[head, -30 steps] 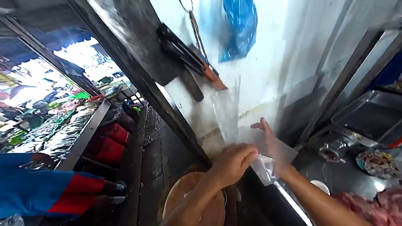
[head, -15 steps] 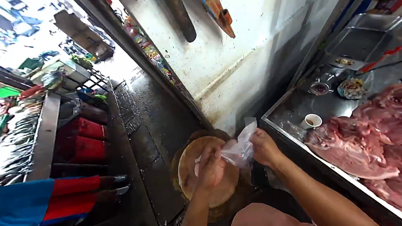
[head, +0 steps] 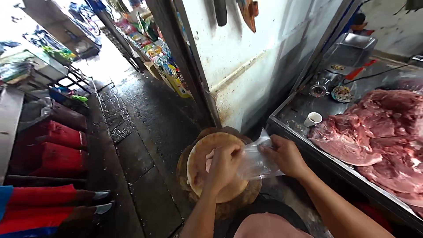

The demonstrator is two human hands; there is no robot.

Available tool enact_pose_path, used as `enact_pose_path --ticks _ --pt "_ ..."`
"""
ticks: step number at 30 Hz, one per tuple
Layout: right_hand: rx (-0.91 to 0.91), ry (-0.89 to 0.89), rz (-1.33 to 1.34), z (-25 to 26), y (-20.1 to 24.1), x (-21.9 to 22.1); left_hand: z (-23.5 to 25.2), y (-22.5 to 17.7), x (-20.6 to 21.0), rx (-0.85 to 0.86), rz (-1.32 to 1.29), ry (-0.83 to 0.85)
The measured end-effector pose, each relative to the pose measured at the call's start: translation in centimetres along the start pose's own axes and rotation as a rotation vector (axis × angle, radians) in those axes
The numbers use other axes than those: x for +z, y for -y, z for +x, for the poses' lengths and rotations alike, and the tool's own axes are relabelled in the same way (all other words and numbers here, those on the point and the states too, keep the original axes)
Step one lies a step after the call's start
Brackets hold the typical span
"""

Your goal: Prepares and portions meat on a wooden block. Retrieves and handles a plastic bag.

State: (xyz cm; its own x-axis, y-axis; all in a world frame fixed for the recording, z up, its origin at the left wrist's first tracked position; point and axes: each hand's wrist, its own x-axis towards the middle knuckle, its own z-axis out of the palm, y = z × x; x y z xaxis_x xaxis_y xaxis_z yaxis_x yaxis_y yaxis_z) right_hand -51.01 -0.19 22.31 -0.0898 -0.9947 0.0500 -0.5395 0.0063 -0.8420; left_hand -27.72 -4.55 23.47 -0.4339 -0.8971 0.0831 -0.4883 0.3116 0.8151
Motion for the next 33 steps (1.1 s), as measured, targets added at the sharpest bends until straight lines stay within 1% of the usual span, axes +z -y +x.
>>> enact_pose_path --ticks 2,4,5,6,7,8,10,11,12,13,14,16,17,18,19,20,21,22,23,24,25,26,27,28,29,30,31,32,33 --pt "-0.030 -0.026 -0.125 -0.1 -2.1 -0.5 -0.7 1.2 1.3 -0.016 -0.082 -0.032" --pt "-0.059 -0.119 -0.205 -0.6 -3.4 -1.6 -1.3 1.8 3.3 -0.088 -0.119 -0.128" --pt "-0.049 -0.175 -0.215 -1.0 -3.5 -2.1 -1.5 1.8 4.3 -0.121 -0.158 -0.155" --pt "-0.017 -0.210 -0.208 -1.6 -3.4 -2.4 -1.8 1.6 5.2 -0.142 -0.199 -0.147" --pt "0.039 -0.183 -0.167 -2.4 -3.4 -2.3 -2.2 1.4 6.5 -0.156 -0.246 -0.121" --pt "0.108 -0.078 -0.073 -3.1 -3.6 -2.0 -2.5 1.2 8.1 -0.173 -0.286 -0.092" --pt "0.289 0.296 0.261 -4.4 -5.3 -0.4 -3.5 0.9 11.9 -0.229 -0.317 -0.016" --pt "0.358 0.423 0.422 -4.8 -6.7 0.7 -3.9 0.9 13.7 -0.273 -0.312 0.024" --pt "0.405 0.466 0.549 -5.2 -8.0 2.1 -4.4 1.3 15.0 -0.326 -0.297 0.054" --pt "0.440 0.450 0.655 -5.7 -9.1 3.3 -5.0 1.9 15.8 -0.402 -0.311 0.071" --pt "0.480 0.397 0.781 -6.0 -10.1 4.2 -5.5 2.7 16.0 -0.486 -0.407 0.057" --pt "0.571 0.220 1.092 -5.8 -11.3 4.5 -6.6 4.3 15.4 -0.653 -0.771 -0.074" --pt "0.599 0.125 1.232 -5.5 -11.6 4.1 -6.8 5.4 14.8 -0.721 -0.863 -0.164" --pt "0.609 0.064 1.328 -5.2 -11.7 3.3 -6.7 6.9 14.3 -0.778 -0.806 -0.239" --pt "0.600 0.061 1.365 -5.0 -11.8 2.5 -6.4 8.7 14.0 -0.802 -0.601 -0.261" --pt "0.578 0.115 1.317 -5.0 -11.8 1.9 -5.9 10.4 13.9 -0.799 -0.347 -0.243" --pt "0.555 0.196 1.168 -5.0 -11.8 1.7 -5.0 11.3 13.9 -0.789 -0.209 -0.246" --pt "0.527 0.280 0.909 -4.7 -11.8 1.7 -3.7 11.5 13.9 -0.793 -0.217 -0.290" --pt "0.495 0.356 0.584 -4.3 -11.8 2.1 -2.1 10.7 13.4 -0.810 -0.360 -0.352" --pt "0.468 0.377 0.283 -4.2 -12.1 2.4 -0.6 9.1 13.0 -0.820 -0.603 -0.405" --pt "0.454 0.308 0.134 -4.4 -12.6 2.9 0.6 7.0 12.6 -0.803 -0.833 -0.419" --pt "0.441 0.152 0.140 -4.3 -13.3 3.3 1.3 5.2 12.1 -0.700 -0.948 -0.377" --pt "0.421 -0.058 0.254 -3.4 -13.5 3.3 1.7 3.7 11.4 -0.508 -0.924 -0.292" --pt "0.374 -0.266 0.402 -2.5 -13.1 2.9 1.6 3.0 10.7 -0.250 -0.761 -0.163" --pt "0.300 -0.440 0.512 -1.8 -12.3 2.1 1.1 2.6 9.8 0.011 -0.516 0.013" --pt "0.212 -0.569 0.560 -1.5 -11.5 1.4 1.1 2.6 9.1 0.260 -0.258 0.176" --pt "0.116 -0.661 0.523 -1.5 -11.0 1.2 1.8 3.3 8.7 0.454 -0.009 0.308" --pt "0.040 -0.693 0.381 -1.9 -10.7 1.8 3.3 4.9 8.4 0.579 0.211 0.410" --pt "0.032 -0.662 0.173 -2.5 -10.5 3.3 5.3 7.4 8.5 0.641 0.392 0.499"
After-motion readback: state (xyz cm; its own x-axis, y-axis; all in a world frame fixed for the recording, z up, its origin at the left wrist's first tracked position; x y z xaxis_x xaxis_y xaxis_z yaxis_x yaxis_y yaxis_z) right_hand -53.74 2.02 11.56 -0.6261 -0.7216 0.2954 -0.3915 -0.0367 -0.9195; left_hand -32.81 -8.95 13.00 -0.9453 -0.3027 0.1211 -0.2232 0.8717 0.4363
